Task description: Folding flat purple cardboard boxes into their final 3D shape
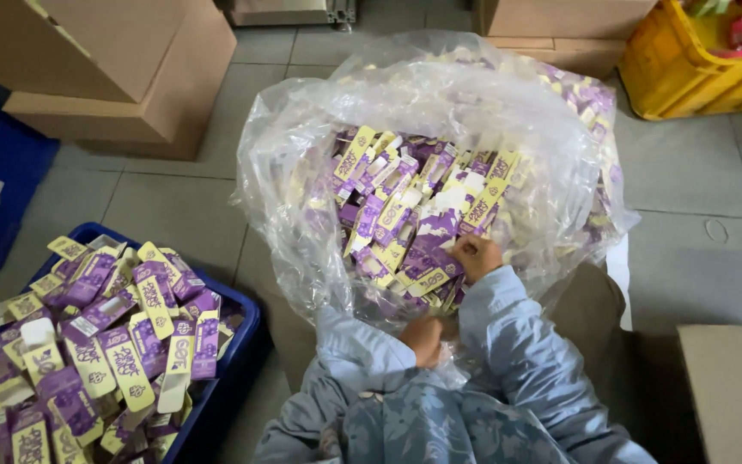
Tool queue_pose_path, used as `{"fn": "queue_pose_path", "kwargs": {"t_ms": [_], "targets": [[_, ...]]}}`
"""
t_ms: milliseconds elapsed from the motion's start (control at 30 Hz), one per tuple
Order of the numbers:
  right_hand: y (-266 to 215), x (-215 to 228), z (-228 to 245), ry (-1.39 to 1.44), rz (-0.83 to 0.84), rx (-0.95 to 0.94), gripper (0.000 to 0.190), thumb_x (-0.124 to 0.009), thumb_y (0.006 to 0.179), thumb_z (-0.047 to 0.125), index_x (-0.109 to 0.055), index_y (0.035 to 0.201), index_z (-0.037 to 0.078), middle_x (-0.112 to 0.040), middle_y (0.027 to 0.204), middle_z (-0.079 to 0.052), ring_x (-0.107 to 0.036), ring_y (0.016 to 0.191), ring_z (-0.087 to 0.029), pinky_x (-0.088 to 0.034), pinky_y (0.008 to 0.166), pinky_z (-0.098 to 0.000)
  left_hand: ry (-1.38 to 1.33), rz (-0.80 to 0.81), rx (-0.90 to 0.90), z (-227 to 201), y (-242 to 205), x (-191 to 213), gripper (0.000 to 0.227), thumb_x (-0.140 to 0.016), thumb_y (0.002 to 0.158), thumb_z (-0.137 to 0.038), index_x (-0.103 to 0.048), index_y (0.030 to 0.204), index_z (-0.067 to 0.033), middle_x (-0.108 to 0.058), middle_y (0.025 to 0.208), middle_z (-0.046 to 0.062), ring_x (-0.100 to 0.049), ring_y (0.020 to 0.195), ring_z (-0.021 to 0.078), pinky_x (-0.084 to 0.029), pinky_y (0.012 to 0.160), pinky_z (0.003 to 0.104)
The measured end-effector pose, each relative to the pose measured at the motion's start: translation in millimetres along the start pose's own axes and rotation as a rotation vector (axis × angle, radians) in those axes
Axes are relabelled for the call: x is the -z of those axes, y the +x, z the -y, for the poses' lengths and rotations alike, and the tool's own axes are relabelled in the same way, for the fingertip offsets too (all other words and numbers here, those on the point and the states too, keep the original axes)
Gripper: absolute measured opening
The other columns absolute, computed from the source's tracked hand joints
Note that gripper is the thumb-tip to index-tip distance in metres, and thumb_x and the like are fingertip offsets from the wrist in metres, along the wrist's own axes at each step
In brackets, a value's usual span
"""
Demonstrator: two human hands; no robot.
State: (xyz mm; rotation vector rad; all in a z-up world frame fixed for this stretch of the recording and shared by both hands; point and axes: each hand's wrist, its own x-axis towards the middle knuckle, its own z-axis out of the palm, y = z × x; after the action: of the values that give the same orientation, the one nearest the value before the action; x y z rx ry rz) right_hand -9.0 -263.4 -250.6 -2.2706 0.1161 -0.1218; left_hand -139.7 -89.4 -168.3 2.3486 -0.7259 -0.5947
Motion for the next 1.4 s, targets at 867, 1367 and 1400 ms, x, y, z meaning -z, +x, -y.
{"fn": "queue_pose_path", "kwargs": {"t_ms": [867, 1367, 1400], "targets": [[-50.3, -2.2, 51.9, 1.198, 0.219, -0.088, 0.037, -0.059, 0.101, 0.022, -0.057, 0.133, 0.004, -0.067, 0.097, -0.010, -0.061, 0.076, -0.008, -0.055, 0.065, -0.0196, -1.497, -0.537, -0.278, 53.1, 62.3, 97.9, 0.068, -0.086, 0.081, -0.023, -0.059, 0.138, 0.0050, -0.069, 0.125, 0.024, -0.070, 0.113, 0.0328, -0.056, 0.101, 0.044], [-50.0, 16.8, 64.6, 1.088, 0.092, 0.115, 0.062, -0.047, 0.103, 0.043, -0.055, 0.136, -0.009, -0.069, 0.114, -0.017, -0.068, 0.104, -0.016, -0.054, 0.080, -0.0278, -1.135, -0.929, 0.065, 55.9, 52.7, 83.5, 0.023, -0.091, 0.081, -0.028, -0.078, 0.079, -0.0091, -0.076, 0.074, 0.007, -0.070, 0.067, 0.0108, -0.054, 0.064, 0.028], [-56.6, 23.3, 78.0, 1.052, 0.074, 0.122, 0.060, -0.051, 0.101, 0.042, -0.058, 0.134, -0.008, -0.070, 0.112, -0.017, -0.067, 0.102, -0.016, -0.054, 0.080, -0.0279, -1.129, -0.959, 0.138, 61.0, 53.3, 75.4, 0.023, -0.091, 0.083, -0.027, -0.080, 0.081, -0.0077, -0.077, 0.075, 0.009, -0.072, 0.067, 0.0120, -0.055, 0.064, 0.027]]}}
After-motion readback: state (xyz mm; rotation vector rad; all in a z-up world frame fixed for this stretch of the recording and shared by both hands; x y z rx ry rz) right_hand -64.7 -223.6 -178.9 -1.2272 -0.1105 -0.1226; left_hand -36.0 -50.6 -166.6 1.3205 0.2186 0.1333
